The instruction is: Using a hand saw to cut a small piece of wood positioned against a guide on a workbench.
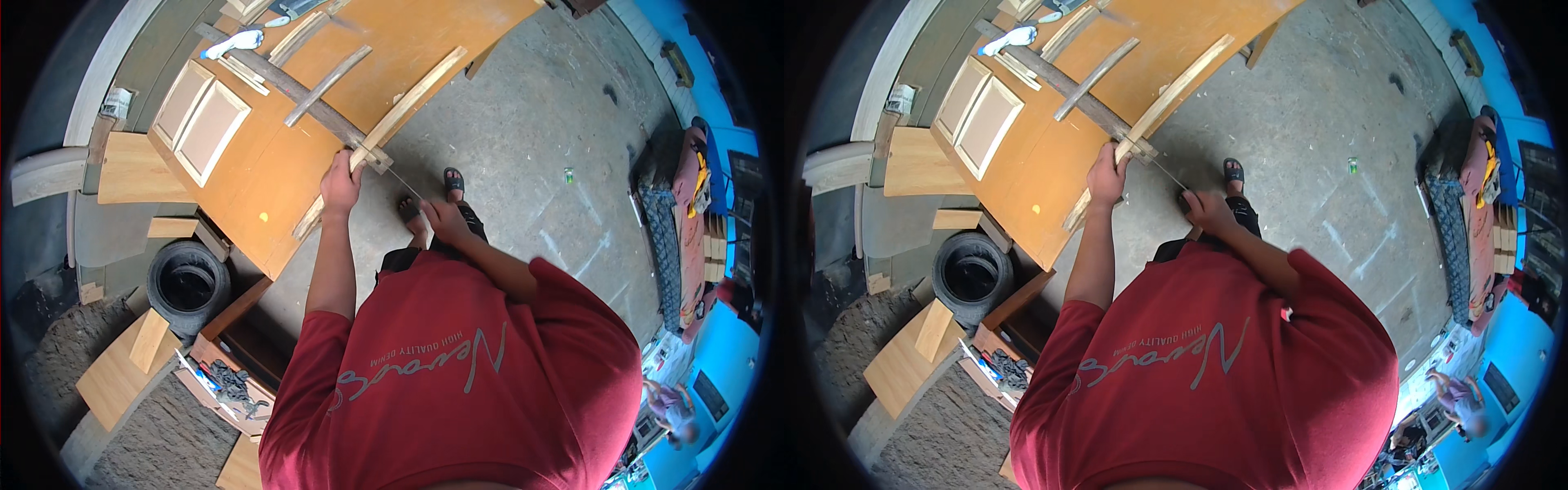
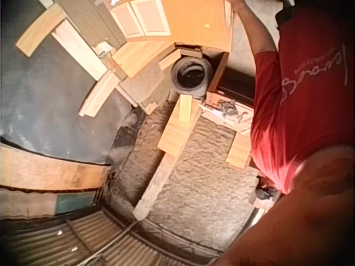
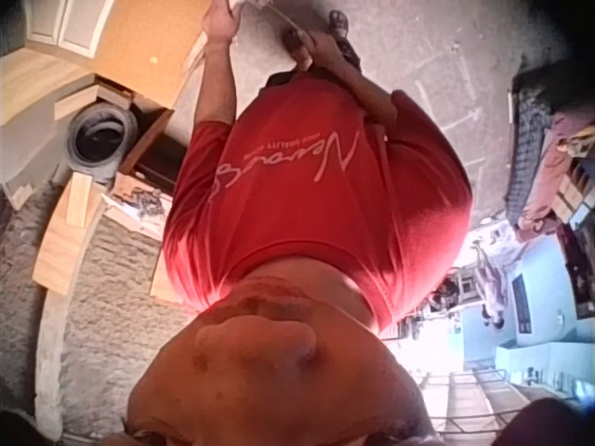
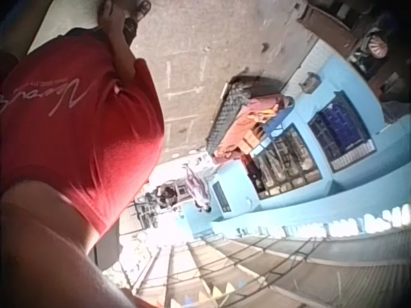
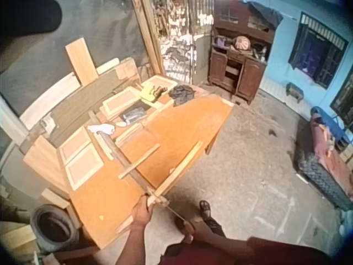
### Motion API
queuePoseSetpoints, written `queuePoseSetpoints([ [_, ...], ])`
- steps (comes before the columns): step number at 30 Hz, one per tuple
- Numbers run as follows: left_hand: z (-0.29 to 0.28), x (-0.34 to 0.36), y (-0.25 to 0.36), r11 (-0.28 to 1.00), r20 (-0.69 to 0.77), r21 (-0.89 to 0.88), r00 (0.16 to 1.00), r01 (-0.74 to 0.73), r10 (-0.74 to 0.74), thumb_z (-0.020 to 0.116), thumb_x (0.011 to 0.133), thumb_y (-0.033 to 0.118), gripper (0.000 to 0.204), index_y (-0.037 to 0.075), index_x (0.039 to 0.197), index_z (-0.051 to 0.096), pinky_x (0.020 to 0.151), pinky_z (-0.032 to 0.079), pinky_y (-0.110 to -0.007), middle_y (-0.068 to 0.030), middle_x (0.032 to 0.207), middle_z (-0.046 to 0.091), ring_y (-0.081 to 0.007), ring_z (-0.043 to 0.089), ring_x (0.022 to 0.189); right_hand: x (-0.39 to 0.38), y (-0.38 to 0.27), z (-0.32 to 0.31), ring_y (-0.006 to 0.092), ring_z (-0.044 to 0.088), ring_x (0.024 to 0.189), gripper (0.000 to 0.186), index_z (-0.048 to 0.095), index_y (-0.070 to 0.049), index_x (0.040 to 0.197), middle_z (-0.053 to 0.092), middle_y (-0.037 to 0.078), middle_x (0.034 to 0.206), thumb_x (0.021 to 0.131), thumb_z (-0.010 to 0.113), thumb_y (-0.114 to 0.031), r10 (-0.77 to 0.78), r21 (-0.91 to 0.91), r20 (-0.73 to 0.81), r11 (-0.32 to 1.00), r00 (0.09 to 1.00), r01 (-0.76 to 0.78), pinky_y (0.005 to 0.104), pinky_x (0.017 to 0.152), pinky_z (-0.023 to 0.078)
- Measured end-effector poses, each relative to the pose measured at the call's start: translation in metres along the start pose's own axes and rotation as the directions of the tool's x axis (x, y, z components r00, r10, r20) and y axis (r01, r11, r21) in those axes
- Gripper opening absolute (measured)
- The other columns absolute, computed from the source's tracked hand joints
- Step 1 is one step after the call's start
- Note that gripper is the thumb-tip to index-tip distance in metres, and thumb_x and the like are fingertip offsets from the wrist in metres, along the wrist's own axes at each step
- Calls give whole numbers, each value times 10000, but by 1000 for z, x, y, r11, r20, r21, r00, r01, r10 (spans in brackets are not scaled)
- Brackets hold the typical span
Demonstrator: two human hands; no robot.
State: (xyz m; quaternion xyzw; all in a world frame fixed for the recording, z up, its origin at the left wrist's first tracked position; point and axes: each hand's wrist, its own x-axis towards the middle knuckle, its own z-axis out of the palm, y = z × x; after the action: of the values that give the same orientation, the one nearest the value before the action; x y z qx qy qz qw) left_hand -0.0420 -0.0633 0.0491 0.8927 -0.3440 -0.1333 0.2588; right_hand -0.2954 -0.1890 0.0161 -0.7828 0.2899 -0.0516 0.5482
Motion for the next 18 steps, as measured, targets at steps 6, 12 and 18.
queuePoseSetpoints([
  [6,-1,8,8,1000,15,8,1000,-3,3,687,1023,363,326,114,1213,596,872,553,-505,-145,1162,705,-405,694,1060,53,-20,17,534,671,868,595,696,31,826,689,319,866,1101,527,-469,1,-95,-16,995,1000,-2,576,803,527],
  [12,1,7,8,1000,-19,5,1000,-14,14,712,1013,362,321,129,1205,604,846,554,-489,-146,1133,727,-398,710,1015,69,-31,20,537,670,837,598,697,28,825,685,320,849,1100,528,-475,-2,-83,-36,997,999,-1,570,776,536],
  [18,5,2,-7,1000,-38,9,999,-20,21,705,1013,358,330,119,1213,596,858,555,-497,-144,1152,712,-403,701,1033,-17,5,-17,530,675,831,561,713,6,864,699,292,833,1100,528,-468,59,-13,68,998,996,-58,575,782,536],
])
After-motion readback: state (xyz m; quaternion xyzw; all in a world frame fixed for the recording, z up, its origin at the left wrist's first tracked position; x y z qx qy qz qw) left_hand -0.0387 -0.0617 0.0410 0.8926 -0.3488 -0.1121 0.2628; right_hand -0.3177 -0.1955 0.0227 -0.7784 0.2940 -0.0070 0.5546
